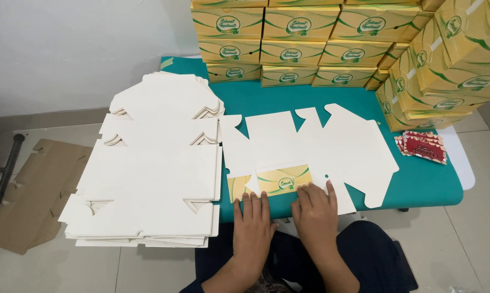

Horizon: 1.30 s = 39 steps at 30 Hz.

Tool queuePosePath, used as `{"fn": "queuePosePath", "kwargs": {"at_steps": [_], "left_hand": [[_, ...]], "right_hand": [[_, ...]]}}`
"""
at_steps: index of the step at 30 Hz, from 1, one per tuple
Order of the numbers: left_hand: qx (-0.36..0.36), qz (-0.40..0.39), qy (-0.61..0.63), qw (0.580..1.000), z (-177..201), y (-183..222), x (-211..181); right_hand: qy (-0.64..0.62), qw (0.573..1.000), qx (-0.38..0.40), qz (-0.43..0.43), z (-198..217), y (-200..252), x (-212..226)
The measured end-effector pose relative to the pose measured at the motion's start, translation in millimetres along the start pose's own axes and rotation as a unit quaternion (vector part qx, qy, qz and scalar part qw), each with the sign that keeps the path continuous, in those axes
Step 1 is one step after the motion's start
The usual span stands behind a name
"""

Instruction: The person assembles flat cardboard pieces into small boxes by folding the sides and tucking the flaps. They place a small red packet inside each box, close the lid, and set the finished box aside. The person repeats this process with multiple cardboard pieces.

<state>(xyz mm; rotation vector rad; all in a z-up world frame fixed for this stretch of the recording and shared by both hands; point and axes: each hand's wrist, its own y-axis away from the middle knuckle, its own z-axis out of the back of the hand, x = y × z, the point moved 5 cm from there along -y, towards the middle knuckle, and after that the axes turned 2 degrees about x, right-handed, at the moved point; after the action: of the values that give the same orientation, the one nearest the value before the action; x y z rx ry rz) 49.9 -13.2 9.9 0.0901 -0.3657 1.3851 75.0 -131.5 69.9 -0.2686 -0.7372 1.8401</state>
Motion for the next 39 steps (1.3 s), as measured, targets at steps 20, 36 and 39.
{"fn": "queuePosePath", "kwargs": {"at_steps": [20,36,39], "left_hand": [[0.022,-0.012,-0.017,1.000,0,-1,-2],[-0.007,-0.008,0.025,1.000,-7,3,1],[-0.029,-0.003,0.033,0.999,4,2,5]], "right_hand": [[0.055,0.998,0.012,0.011,3,0,-5],[0.046,0.970,0.237,-0.020,18,43,-89],[-0.093,0.970,0.222,-0.027,24,40,-105]]}}
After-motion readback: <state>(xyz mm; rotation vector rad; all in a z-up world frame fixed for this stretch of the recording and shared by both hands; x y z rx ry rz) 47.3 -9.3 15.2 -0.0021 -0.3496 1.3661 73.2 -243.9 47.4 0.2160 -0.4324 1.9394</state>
